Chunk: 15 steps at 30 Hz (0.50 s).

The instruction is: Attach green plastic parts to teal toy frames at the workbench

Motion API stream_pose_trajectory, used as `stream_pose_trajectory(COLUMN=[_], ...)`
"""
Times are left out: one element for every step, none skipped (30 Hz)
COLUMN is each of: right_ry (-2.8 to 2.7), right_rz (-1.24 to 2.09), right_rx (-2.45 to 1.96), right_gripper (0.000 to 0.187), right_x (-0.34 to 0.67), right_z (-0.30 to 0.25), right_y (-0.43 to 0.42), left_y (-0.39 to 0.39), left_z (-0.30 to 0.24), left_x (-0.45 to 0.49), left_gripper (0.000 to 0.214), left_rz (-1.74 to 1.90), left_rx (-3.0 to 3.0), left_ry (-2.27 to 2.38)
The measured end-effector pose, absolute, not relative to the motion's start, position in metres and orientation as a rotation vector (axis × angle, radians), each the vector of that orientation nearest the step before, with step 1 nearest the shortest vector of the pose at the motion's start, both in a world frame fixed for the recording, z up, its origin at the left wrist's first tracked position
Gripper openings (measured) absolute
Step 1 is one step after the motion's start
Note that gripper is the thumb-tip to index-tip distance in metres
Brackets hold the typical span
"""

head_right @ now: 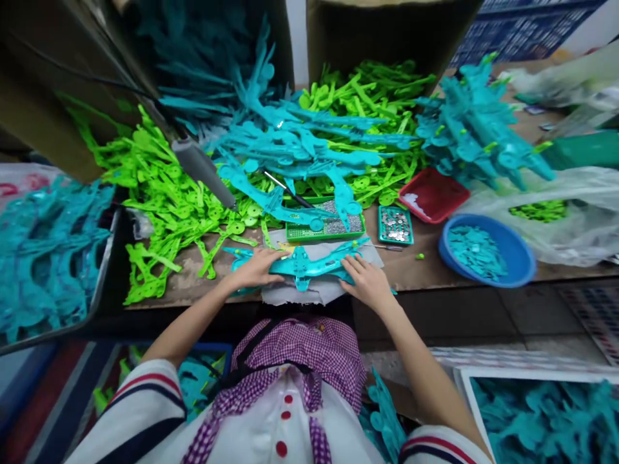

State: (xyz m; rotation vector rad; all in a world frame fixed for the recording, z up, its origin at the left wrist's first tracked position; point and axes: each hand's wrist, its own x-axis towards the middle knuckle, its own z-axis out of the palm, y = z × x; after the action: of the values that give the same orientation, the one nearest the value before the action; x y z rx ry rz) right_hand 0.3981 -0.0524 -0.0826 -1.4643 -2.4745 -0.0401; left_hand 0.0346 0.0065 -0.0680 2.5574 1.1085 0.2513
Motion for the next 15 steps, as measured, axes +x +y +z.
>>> stream_pose_trajectory(right_ry=[-2.449,-2.421,-2.390,-2.356,-2.322,-2.286,-2.246,-2.204,-2.159,-2.115,-2.069,-2.029,-1.994,-1.958,-1.920], right_rz=[-0.078,-0.111,-0.135,-0.151,-0.162,-0.176,-0.199,-0.230,-0.272,-0.323,-0.380,-0.440,-0.501,-0.567,-0.639], right_rx=[-1.469,-1.480,-1.498,-1.521,-1.548,-1.573,-1.599,-1.626,-1.649,-1.668,-1.684,-1.692,-1.690,-1.682,-1.663], right_gripper=[0.044,0.044,0.044,0.044,0.044,0.043,0.043,0.043,0.043,0.043,0.043,0.044,0.044,0.044,0.046], right_x=[0.399,0.399,0.400,0.401,0.403,0.406,0.410,0.415,0.421,0.428,0.436,0.445,0.455,0.465,0.476], right_z=[-0.076,-0.069,-0.063,-0.057,-0.053,-0.049,-0.048,-0.047,-0.047,-0.048,-0.049,-0.050,-0.050,-0.049,-0.047], right_y=[-0.057,-0.062,-0.066,-0.069,-0.071,-0.072,-0.072,-0.073,-0.074,-0.077,-0.081,-0.086,-0.092,-0.098,-0.104], left_y=[0.004,0.001,-0.002,-0.005,-0.008,-0.012,-0.017,-0.023,-0.030,-0.039,-0.048,-0.057,-0.065,-0.072,-0.076], left_z=[-0.063,-0.057,-0.050,-0.042,-0.032,-0.022,-0.010,0.001,0.012,0.021,0.027,0.031,0.031,0.028,0.021], left_x=[0.035,0.036,0.038,0.041,0.043,0.045,0.045,0.045,0.043,0.041,0.039,0.036,0.034,0.032,0.031], left_gripper=[0.070,0.068,0.065,0.064,0.064,0.066,0.067,0.069,0.069,0.067,0.063,0.058,0.054,0.051,0.050], left_rz=[0.275,0.303,0.336,0.382,0.443,0.524,0.634,0.780,0.961,1.174,1.410,1.639,1.809,1.902,1.919], left_rx=[2.557,2.568,2.590,2.619,2.652,2.689,2.730,2.773,2.808,2.822,2.799,2.739,2.666,2.607,2.572], left_ry=[1.115,1.118,1.123,1.138,1.165,1.201,1.244,1.285,1.314,1.327,1.327,1.316,1.299,1.284,1.282])
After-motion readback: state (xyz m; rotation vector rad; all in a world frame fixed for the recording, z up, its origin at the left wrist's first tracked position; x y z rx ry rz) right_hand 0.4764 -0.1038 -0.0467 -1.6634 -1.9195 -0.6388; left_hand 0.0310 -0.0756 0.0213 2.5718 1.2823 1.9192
